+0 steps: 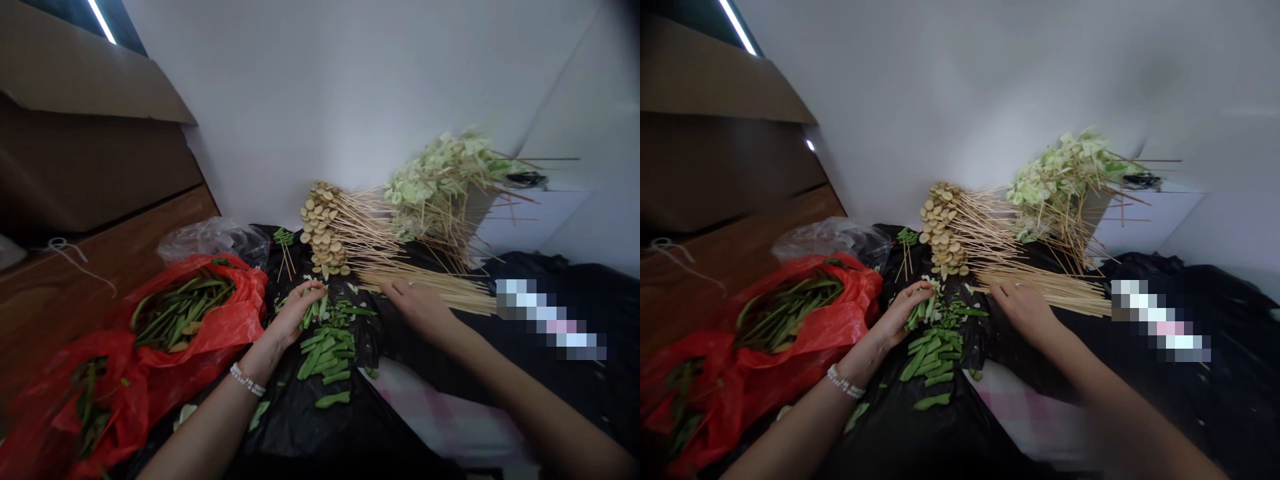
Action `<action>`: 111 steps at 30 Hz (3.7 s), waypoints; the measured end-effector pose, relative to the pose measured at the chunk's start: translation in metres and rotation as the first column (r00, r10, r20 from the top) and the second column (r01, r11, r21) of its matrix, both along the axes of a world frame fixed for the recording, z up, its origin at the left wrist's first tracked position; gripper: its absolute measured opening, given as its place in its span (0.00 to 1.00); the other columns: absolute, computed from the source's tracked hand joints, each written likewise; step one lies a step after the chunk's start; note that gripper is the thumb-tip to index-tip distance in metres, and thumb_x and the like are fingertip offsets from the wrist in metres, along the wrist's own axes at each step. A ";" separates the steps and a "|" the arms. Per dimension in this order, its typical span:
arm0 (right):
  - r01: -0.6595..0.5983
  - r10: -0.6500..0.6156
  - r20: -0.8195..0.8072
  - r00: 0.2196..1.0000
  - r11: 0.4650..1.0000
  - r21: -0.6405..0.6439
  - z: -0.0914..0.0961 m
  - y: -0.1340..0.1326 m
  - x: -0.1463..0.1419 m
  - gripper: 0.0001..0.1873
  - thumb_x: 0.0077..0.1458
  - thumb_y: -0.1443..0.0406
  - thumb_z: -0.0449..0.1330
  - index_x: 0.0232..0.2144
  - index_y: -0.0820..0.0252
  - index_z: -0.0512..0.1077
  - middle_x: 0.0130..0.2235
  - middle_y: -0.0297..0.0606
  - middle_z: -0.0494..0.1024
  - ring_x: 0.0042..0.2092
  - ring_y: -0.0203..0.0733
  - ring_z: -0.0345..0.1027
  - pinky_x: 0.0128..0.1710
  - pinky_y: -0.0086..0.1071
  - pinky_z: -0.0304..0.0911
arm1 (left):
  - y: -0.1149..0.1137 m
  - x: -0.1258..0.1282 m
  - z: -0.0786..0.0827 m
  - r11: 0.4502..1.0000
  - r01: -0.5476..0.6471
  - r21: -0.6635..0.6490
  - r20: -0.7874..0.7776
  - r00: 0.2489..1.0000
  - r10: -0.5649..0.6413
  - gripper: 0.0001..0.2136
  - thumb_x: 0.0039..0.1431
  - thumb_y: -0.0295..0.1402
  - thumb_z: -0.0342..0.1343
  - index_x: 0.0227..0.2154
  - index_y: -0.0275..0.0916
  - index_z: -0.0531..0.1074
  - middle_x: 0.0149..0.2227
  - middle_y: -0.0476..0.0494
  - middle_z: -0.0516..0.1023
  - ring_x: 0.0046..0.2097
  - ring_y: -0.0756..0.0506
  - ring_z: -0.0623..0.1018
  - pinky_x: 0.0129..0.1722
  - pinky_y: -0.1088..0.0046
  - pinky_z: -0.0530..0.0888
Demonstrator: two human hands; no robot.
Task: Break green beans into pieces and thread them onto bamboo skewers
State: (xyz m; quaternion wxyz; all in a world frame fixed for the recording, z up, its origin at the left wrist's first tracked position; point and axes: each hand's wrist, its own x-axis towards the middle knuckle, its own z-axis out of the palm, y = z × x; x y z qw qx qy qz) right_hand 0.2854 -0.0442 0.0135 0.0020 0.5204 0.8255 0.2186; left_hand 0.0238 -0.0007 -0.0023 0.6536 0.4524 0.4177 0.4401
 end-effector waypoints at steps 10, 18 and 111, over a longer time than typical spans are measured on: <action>0.037 -0.050 -0.087 0.995 0.989 -0.145 -0.031 0.023 -0.044 0.11 0.59 0.73 0.49 0.41 0.64 0.69 0.40 0.46 0.73 0.42 0.47 0.67 0.38 0.35 0.54 | -0.004 -0.004 -0.005 0.749 0.448 0.488 -0.656 0.754 -0.023 0.07 0.51 0.33 0.60 0.33 0.39 0.79 0.35 0.44 0.80 0.38 0.46 0.77 0.42 0.73 0.69; -0.028 0.029 -0.166 0.986 1.000 0.010 0.001 0.014 -0.050 0.13 0.60 0.70 0.49 0.44 0.63 0.69 0.41 0.47 0.74 0.45 0.48 0.63 0.43 0.38 0.49 | -0.003 -0.004 -0.009 0.648 0.546 0.531 -0.723 0.691 0.010 0.06 0.53 0.32 0.59 0.33 0.39 0.78 0.35 0.45 0.78 0.38 0.47 0.75 0.41 0.73 0.68; -0.132 0.291 -0.361 0.886 0.904 0.406 -0.030 0.000 -0.072 0.15 0.57 0.74 0.48 0.43 0.62 0.72 0.28 0.35 0.73 0.27 0.35 0.63 0.29 0.30 0.49 | 0.002 -0.002 -0.001 0.987 -0.077 -0.141 0.277 0.954 0.114 0.11 0.39 0.25 0.70 0.28 0.33 0.75 0.26 0.49 0.77 0.27 0.55 0.76 0.30 0.82 0.74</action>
